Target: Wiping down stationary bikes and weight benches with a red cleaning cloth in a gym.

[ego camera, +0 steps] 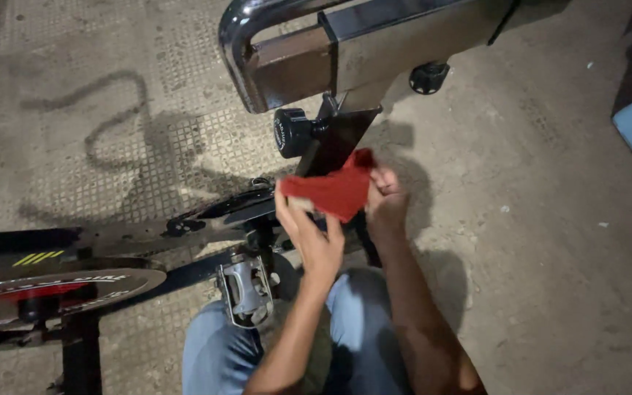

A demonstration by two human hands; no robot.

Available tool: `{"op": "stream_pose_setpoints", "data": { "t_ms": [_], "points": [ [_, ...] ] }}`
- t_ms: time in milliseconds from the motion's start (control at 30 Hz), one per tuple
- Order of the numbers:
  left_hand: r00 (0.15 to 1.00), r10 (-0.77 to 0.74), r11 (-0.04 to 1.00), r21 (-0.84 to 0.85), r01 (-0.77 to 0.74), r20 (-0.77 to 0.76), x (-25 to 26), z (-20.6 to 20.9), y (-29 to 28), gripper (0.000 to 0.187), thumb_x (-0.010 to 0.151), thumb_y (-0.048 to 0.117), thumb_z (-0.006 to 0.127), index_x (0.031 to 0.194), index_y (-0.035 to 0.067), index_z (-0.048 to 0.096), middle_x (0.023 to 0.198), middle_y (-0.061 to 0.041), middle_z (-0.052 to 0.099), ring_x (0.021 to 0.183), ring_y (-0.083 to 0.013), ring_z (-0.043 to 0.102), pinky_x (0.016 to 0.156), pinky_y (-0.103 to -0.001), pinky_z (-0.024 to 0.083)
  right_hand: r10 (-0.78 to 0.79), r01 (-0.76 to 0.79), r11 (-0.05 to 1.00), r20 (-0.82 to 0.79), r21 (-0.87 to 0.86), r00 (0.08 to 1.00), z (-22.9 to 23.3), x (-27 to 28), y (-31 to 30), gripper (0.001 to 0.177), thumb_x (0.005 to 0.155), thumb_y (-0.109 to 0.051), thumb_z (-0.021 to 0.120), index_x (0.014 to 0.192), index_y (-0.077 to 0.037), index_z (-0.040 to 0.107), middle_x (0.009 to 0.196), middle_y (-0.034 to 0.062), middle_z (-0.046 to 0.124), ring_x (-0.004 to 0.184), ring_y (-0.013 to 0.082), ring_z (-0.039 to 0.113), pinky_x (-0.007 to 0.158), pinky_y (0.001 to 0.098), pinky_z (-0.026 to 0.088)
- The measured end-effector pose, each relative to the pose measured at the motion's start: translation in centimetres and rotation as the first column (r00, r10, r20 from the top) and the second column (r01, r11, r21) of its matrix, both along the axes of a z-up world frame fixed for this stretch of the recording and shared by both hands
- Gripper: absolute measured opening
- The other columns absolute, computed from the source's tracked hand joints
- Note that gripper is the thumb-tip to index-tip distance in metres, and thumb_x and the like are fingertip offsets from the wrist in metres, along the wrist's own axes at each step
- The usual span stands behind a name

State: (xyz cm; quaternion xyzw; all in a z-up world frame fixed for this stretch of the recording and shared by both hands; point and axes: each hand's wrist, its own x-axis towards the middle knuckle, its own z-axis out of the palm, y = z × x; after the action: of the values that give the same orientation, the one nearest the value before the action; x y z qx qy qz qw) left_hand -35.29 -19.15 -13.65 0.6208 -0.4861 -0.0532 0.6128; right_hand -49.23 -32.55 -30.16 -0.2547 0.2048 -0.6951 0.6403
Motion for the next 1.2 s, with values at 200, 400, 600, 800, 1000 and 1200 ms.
{"op": "stream_pose_setpoints", "data": {
  "t_ms": [200, 400, 600, 800, 1000, 1200],
  "points": [
    [0.976, -0.092, 0.996, 0.008, 0.092, 0.199, 1.1, -4.0, -2.7, 0.065, 0.086, 0.003, 0.063, 0.148, -0.004, 0.044, 0.166, -0.031, 0.031, 0.156, -0.0516, 0.03, 0.13, -0.058, 0.026, 0.009, -0.039, 0.999, -0.72, -0.025, 0.693, 10.8, 5.2, 4.3, 0.038, 0.094, -0.004, 0.064, 0.131, 0.005, 0.063, 0.123, 0.0104, 0.071, 0.108, 0.0152, 0.067, 0.096, 0.0302, 0.054],
    [0.949, -0.215, 0.968, -0.082, 0.239, 0.23, 0.3, -4.8, 0.0, 0.045, 0.087, 0.005, 0.069, 0.131, 0.006, 0.062, 0.123, -0.021, 0.062, 0.115, -0.0429, 0.059, 0.103, -0.051, 0.049, 0.033, -0.199, 0.97, -0.733, -0.14, 0.679, 9.3, 4.7, 4.3, 0.03, 0.095, -0.012, 0.066, 0.119, 0.005, 0.07, 0.109, 0.0031, 0.071, 0.097, 0.0116, 0.064, 0.086, 0.0287, 0.053],
    [0.953, -0.155, 0.986, 0.019, 0.166, -0.259, -0.2, -6.9, -1.0, 0.017, 0.092, 0.002, 0.066, 0.109, 0.002, 0.062, 0.103, -0.018, 0.06, 0.096, -0.0337, 0.062, 0.088, -0.037, 0.052, -0.002, -0.278, 0.94, -0.817, -0.199, 0.577, 10.7, 4.6, 5.4, 0.033, 0.101, -0.023, 0.056, 0.118, 0.001, 0.071, 0.103, 0.0014, 0.073, 0.095, 0.0092, 0.065, 0.087, 0.0258, 0.053],
    [0.823, -0.032, 0.985, 0.122, 0.122, -0.567, -1.1, -6.9, -0.6, 0.015, 0.1, 0.013, 0.06, 0.11, 0.002, 0.058, 0.101, -0.012, 0.065, 0.093, -0.0227, 0.064, 0.086, -0.034, 0.051, 0.259, -0.361, 0.931, -0.809, 0.063, 0.527, 11.7, 4.1, 5.2, 0.031, 0.099, -0.018, 0.06, 0.125, -0.003, 0.064, 0.108, 0.0045, 0.071, 0.098, 0.0109, 0.065, 0.089, 0.0287, 0.053],
    [0.733, -0.046, 0.999, -0.037, 0.029, -0.679, -4.3, -9.3, -1.0, 0.024, 0.106, 0.022, 0.056, 0.118, 0.002, 0.05, 0.109, -0.008, 0.059, 0.102, -0.019, 0.057, 0.093, -0.034, 0.048, 0.097, -0.389, 0.921, -0.948, -0.03, 0.303, 11.7, 4.1, 3.7, 0.015, 0.095, -0.009, 0.065, 0.108, -0.002, 0.066, 0.098, 0.0047, 0.07, 0.093, 0.0081, 0.062, 0.083, 0.0281, 0.052],
    [0.678, 0.05, 0.995, -0.024, -0.1, -0.733, -7.4, -17.4, -3.3, 0.021, 0.108, 0.022, 0.06, 0.106, 0.002, 0.055, 0.098, -0.007, 0.056, 0.09, -0.0173, 0.05, 0.084, -0.033, 0.048, -0.018, -0.477, 0.849, -0.914, -0.228, 0.404, 3.4, 2.3, 0.7, 0.005, 0.097, -0.005, 0.067, 0.095, -0.002, 0.063, 0.085, 0.0062, 0.065, 0.08, 0.0084, 0.06, 0.073, 0.0281, 0.052]
  ]
}}
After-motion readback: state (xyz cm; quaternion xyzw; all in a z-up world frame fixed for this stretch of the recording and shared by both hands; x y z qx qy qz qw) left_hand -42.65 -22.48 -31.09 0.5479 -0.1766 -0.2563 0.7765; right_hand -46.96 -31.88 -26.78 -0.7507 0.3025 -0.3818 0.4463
